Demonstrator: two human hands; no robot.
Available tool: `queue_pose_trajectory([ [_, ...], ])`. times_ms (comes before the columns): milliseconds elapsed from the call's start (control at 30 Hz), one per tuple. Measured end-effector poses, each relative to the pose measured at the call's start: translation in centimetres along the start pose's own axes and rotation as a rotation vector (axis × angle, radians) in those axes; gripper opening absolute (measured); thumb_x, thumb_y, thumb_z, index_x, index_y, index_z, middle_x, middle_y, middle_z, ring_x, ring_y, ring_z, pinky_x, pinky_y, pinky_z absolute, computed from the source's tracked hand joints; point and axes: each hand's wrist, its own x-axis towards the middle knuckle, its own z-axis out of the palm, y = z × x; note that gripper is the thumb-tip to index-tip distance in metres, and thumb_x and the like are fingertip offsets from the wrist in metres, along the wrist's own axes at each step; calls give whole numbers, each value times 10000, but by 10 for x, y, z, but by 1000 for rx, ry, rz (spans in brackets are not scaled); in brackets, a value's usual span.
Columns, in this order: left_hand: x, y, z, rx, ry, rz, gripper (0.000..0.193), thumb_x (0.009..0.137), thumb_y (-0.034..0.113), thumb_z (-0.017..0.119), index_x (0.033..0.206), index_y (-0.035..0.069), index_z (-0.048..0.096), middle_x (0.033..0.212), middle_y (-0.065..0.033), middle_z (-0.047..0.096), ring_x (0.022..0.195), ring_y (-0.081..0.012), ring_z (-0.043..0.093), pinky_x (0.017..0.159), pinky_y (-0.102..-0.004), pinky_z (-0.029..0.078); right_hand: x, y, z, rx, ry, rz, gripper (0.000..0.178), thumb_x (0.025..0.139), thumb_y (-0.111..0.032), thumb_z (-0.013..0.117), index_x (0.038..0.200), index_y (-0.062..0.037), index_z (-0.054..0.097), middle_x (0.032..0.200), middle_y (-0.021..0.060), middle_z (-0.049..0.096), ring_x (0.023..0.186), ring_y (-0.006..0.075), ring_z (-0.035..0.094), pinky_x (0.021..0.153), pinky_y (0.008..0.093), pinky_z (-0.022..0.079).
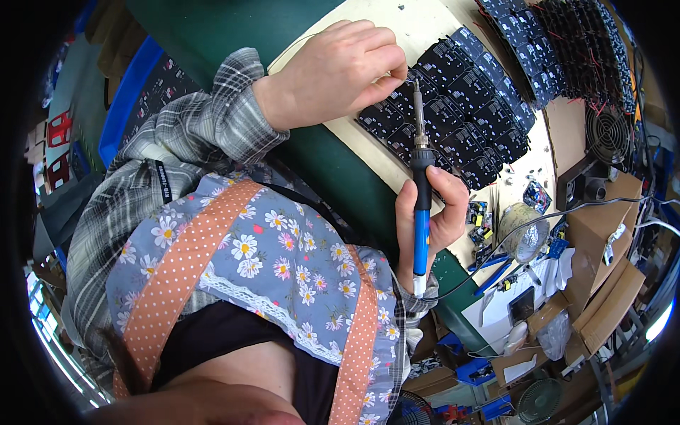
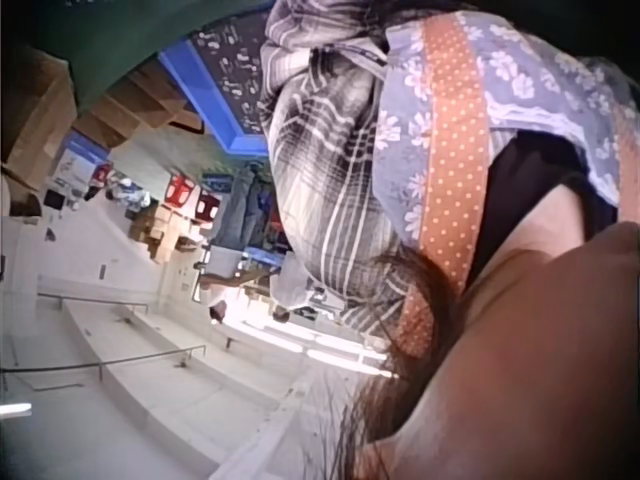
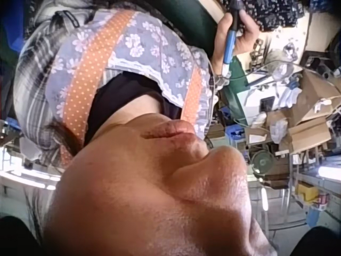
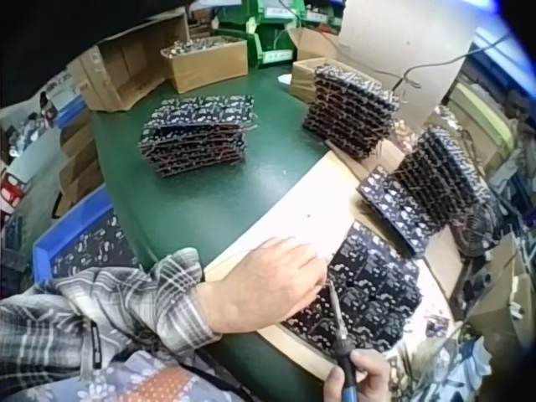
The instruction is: Soldering electronic components onto printed circuit boards.
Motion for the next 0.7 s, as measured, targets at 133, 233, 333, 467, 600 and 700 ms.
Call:
queue_pose_trajectory([
  [133, -2, -2, -5, 9, -9, -12, 91, 729, 105, 626, 747, 77, 541, 748, -42, 512, 742, -210, 540, 677, -318, 428, 2, -3, 2, 31, -19, 16, 316, 700, -8, 675, 985, -29, 542, 898, 106, 578, 832, 194, 560, 796, 296, 429],
  [233, -3, -2, -1, -30, -17, -15, 98, 736, 107, 625, 756, 71, 536, 762, -50, 516, 753, -220, 541, 690, -326, 431, 0, -4, 0, 30, -9, 41, 316, 703, -5, 672, 988, -29, 539, 900, 106, 578, 832, 189, 558, 798, 295, 428],
  [333, -3, 1, 4, -133, 18, -47, 111, 736, 100, 628, 764, 64, 527, 777, -58, 523, 762, -234, 541, 707, -337, 432, -2, -2, 0, 36, 11, 45, 318, 701, -2, 672, 989, -27, 538, 904, 108, 579, 837, 187, 559, 798, 293, 428],
  [467, -8, 4, -6, -165, 46, -137, 117, 742, 91, 628, 779, 58, 523, 784, -64, 524, 762, -245, 539, 719, -346, 430, -2, -1, 1, 58, 5, 46, 318, 696, 3, 673, 985, -23, 542, 904, 110, 580, 839, 192, 564, 797, 293, 430],
  [600, -9, 1, -21, -54, 68, -49, 89, 756, 117, 623, 773, 91, 539, 781, -37, 534, 745, -213, 547, 690, -318, 417, -1, -3, 1, 50, -13, 7, 315, 688, 2, 678, 976, -21, 552, 905, 115, 586, 831, 200, 574, 789, 293, 438],
  [700, -7, 5, -36, 23, 76, -40, 87, 755, 163, 637, 773, 110, 570, 752, -25, 535, 729, -205, 541, 676, -318, 403, 1, -2, -1, 15, -22, -12, 321, 680, 2, 680, 974, -21, 554, 903, 116, 588, 825, 202, 578, 783, 292, 443],
])
